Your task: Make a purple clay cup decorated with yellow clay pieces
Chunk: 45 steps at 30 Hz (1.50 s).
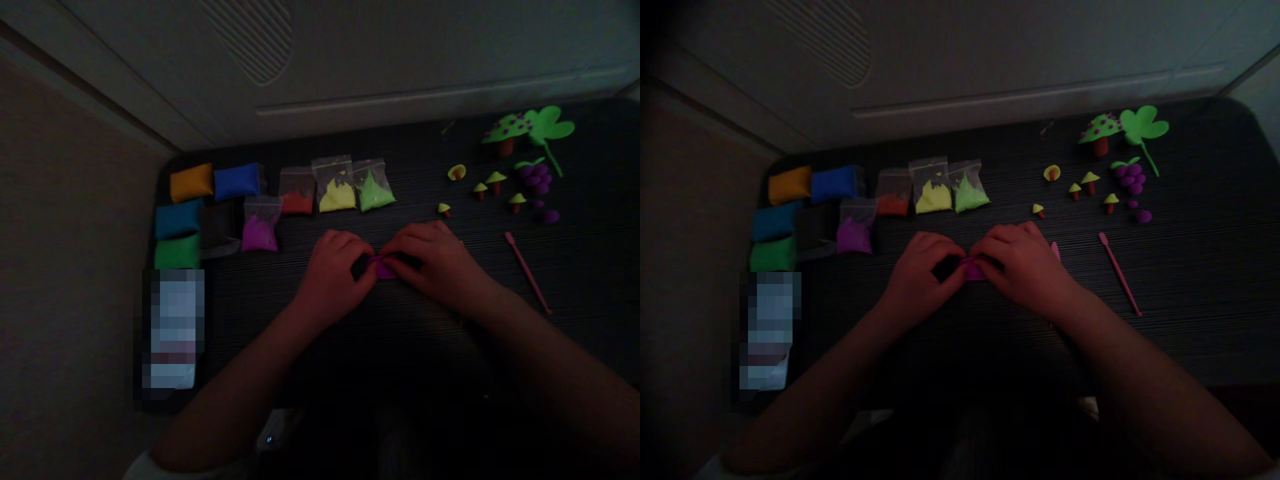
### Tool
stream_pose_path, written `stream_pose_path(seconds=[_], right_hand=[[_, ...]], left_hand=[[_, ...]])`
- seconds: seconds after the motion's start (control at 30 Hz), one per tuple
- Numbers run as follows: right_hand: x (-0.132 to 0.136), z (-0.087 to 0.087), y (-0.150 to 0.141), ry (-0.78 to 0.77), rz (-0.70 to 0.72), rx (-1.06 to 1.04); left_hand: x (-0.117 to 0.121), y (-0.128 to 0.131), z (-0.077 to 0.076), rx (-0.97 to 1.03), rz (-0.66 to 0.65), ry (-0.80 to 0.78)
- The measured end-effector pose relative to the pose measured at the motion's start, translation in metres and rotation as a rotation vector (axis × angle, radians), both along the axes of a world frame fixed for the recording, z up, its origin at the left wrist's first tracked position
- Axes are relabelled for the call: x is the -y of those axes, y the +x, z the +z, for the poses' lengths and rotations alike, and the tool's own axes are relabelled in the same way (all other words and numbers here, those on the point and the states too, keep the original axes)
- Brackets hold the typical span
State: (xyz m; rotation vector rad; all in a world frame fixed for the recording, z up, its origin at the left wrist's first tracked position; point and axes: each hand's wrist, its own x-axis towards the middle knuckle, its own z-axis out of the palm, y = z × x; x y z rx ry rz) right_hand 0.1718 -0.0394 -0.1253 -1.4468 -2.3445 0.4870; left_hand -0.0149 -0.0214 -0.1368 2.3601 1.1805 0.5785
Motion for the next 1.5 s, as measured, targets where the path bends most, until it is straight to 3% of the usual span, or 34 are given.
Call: stream_pose_path(seconds=[0.63,1.5], right_hand=[[-0.0007,0.0012,-0.0001,-0.051,0.002,0.028],[0.0072,0.0080,-0.0098,-0.060,-0.063,0.130]], left_hand=[[-0.0004,0.0000,0.0015,-0.016,0.000,-0.064],[0.0033,0.0002,0.0049,-0.094,0.083,-0.030]])
